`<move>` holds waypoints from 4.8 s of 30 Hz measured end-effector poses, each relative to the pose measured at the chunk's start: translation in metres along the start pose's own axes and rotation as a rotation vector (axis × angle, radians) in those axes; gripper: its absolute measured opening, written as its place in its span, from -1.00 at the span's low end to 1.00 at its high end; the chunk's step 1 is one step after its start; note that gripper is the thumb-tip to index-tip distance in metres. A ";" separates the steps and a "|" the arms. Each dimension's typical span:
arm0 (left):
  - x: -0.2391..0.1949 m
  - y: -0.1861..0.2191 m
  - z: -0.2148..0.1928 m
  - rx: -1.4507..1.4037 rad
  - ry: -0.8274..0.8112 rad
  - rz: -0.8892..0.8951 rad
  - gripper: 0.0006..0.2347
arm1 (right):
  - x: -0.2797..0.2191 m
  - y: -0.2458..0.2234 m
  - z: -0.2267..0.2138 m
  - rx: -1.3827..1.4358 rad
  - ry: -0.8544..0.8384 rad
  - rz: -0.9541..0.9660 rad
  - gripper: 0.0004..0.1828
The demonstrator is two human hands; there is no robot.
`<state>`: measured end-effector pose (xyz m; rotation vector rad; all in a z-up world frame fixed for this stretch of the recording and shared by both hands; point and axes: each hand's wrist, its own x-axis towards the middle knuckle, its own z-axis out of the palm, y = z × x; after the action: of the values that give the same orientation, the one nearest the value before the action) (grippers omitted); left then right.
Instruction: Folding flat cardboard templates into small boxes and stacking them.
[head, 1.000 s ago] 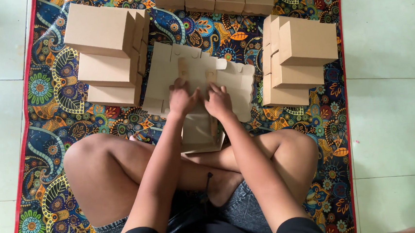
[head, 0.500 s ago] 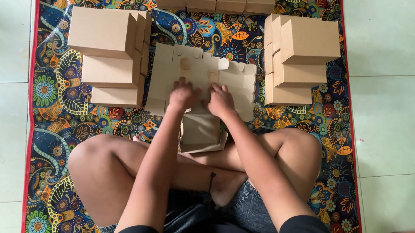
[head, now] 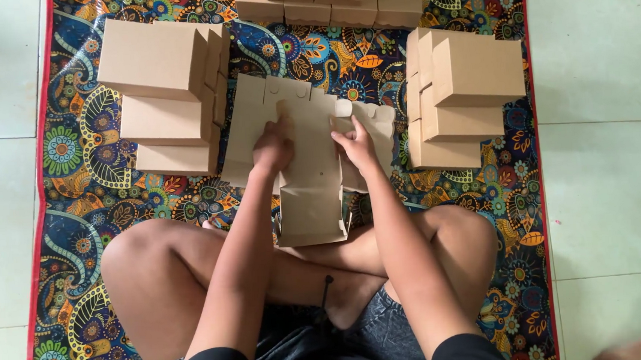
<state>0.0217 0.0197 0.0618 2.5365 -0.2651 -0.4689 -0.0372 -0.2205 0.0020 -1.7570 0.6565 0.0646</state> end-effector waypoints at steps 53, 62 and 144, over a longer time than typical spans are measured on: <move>-0.086 0.046 -0.095 -1.121 0.077 0.117 -0.62 | -0.108 -0.131 -0.082 0.572 -0.036 -0.053 -0.39; -0.046 0.021 -0.077 -0.579 0.006 0.101 -0.17 | -0.015 -0.094 -0.080 0.222 0.034 -0.045 -0.16; -0.063 0.011 -0.006 0.499 0.048 0.421 -0.51 | -0.121 -0.077 -0.017 -1.265 -0.410 -0.720 -0.48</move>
<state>-0.0350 0.0310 0.0897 2.8442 -0.9791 -0.1880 -0.1086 -0.1770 0.1203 -2.9565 -0.5068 0.3919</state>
